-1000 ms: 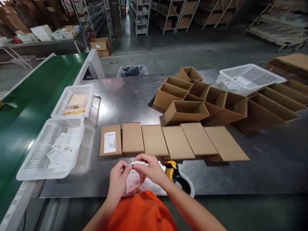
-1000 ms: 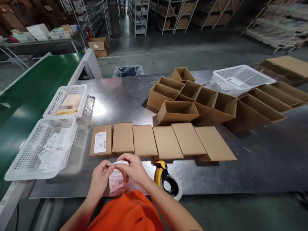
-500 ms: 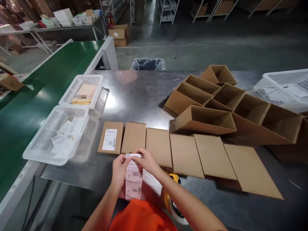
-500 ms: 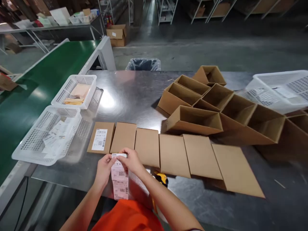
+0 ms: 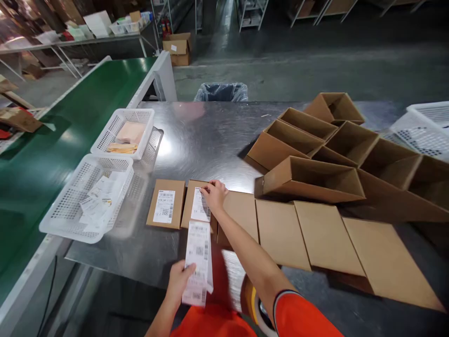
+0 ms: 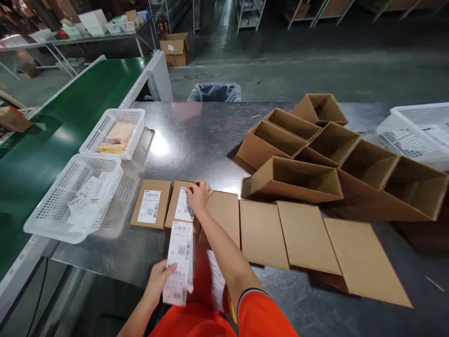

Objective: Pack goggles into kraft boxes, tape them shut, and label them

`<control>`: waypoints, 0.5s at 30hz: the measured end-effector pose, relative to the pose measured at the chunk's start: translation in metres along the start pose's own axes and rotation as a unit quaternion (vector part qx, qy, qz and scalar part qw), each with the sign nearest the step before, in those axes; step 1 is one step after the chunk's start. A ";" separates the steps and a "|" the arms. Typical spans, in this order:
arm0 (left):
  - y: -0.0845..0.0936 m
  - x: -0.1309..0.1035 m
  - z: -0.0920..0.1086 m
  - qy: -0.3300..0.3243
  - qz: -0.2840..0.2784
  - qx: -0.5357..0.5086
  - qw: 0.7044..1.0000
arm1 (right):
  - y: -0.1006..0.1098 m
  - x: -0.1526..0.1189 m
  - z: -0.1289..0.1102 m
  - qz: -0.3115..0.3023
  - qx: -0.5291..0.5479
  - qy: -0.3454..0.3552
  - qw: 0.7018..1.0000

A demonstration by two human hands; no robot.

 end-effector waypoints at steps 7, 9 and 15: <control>0.049 -0.081 -0.027 -0.100 0.006 0.061 0.993 | -0.012 -0.052 0.018 -0.140 -0.159 0.311 0.927; 0.062 -0.087 -0.010 -0.139 0.004 0.093 0.986 | -0.009 -0.049 0.016 -0.159 -0.178 0.291 0.926; 0.071 -0.083 0.029 -0.222 -0.054 0.068 0.971 | 0.014 -0.106 0.001 -0.200 0.040 0.119 0.972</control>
Point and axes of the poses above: each hand's wrist, its own x-axis towards the middle knuckle, its own y-axis out of the back of the hand, z = x × y, the point moved 1 cm from there along x, towards the middle knuckle, and after that the axes turned 7 degrees about -y, right-handed, at the moved point
